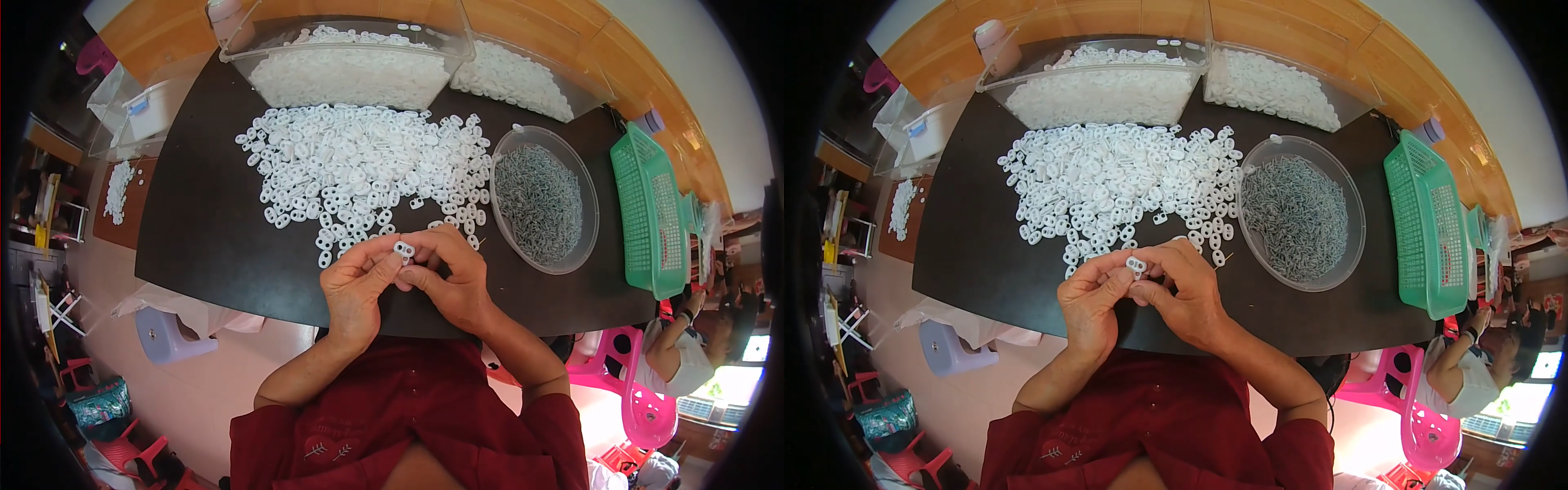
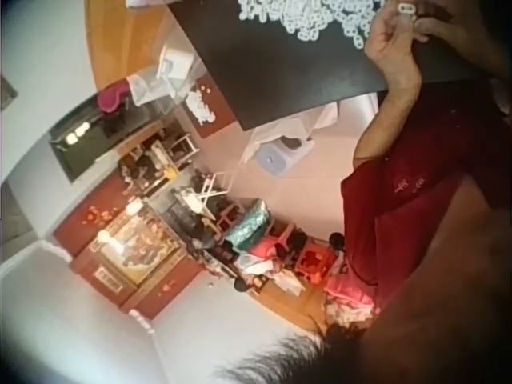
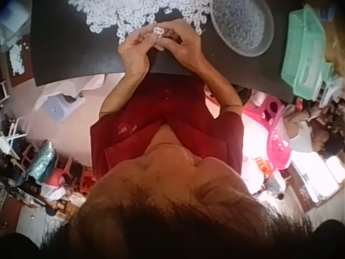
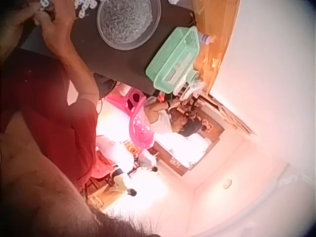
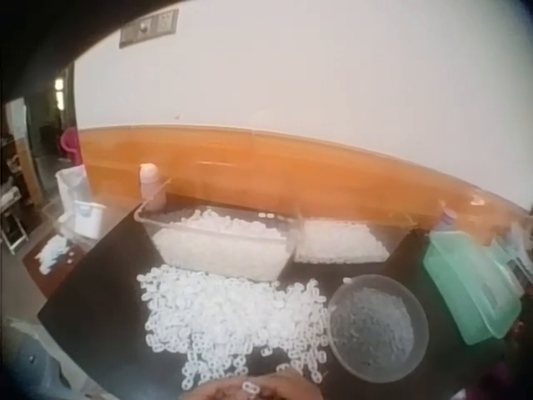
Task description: The person is manually assembling small plastic components by inserting tiny grey pins into them.
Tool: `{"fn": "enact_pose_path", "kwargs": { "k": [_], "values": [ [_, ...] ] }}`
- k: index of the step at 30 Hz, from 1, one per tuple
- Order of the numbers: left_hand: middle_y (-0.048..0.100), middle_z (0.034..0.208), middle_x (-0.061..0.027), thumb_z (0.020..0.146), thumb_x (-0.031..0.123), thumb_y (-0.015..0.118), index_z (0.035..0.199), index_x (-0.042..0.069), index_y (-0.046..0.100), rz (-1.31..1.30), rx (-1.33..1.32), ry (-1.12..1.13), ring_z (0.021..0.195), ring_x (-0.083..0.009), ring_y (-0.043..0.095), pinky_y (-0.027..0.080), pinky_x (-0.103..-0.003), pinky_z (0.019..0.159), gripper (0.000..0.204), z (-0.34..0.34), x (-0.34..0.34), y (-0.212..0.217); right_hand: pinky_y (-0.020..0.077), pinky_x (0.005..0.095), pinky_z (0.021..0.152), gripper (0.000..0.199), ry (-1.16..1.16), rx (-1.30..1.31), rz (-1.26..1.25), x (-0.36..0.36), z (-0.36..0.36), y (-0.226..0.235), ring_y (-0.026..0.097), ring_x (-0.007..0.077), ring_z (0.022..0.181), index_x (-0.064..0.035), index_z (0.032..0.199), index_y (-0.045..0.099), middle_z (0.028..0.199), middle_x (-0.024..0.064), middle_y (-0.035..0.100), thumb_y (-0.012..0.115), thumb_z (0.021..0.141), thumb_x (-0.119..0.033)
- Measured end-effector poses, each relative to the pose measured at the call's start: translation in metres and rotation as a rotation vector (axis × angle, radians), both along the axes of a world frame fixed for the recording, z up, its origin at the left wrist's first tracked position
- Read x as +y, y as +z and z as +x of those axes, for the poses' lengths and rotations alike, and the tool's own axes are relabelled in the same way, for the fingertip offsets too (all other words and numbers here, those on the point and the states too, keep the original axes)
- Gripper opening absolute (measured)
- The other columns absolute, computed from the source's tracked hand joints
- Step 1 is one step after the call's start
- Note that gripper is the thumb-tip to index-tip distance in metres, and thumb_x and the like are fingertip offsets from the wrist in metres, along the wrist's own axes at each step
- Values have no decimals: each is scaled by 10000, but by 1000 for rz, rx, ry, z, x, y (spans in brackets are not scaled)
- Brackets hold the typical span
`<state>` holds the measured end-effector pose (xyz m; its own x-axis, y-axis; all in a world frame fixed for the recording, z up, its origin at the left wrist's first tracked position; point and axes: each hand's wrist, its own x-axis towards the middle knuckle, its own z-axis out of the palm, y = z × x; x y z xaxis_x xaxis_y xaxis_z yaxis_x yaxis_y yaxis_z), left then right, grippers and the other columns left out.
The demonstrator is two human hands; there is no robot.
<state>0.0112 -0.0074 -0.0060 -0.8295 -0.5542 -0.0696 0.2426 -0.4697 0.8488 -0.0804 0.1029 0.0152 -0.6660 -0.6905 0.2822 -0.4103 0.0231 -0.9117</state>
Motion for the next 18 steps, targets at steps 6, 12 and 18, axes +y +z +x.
{"fn": "enact_pose_path", "kwargs": {
  "k": [6,12,18],
  "values": [
    [655,887,-111,871,42,607,1056,-70,611,9,-20,9,673,-127,573,477,-242,629,217,1,2,4,407,267,564,321,-53,198,-52,-1,0,-1,512,156,665,-30,1005,641,766,35,579,698,692,15],
    [652,907,-102,864,53,623,1041,-56,617,-20,22,18,715,-120,562,461,-236,641,208,1,3,0,430,263,581,355,-58,236,-69,1,2,1,528,155,674,-8,1045,629,798,58,595,705,700,26],
    [643,899,-90,865,63,628,1032,-50,618,-51,40,19,722,-113,552,455,-235,628,203,2,2,7,421,297,575,346,-85,252,-107,-1,3,0,520,189,658,1,1022,628,795,71,613,711,686,8]
  ]
}}
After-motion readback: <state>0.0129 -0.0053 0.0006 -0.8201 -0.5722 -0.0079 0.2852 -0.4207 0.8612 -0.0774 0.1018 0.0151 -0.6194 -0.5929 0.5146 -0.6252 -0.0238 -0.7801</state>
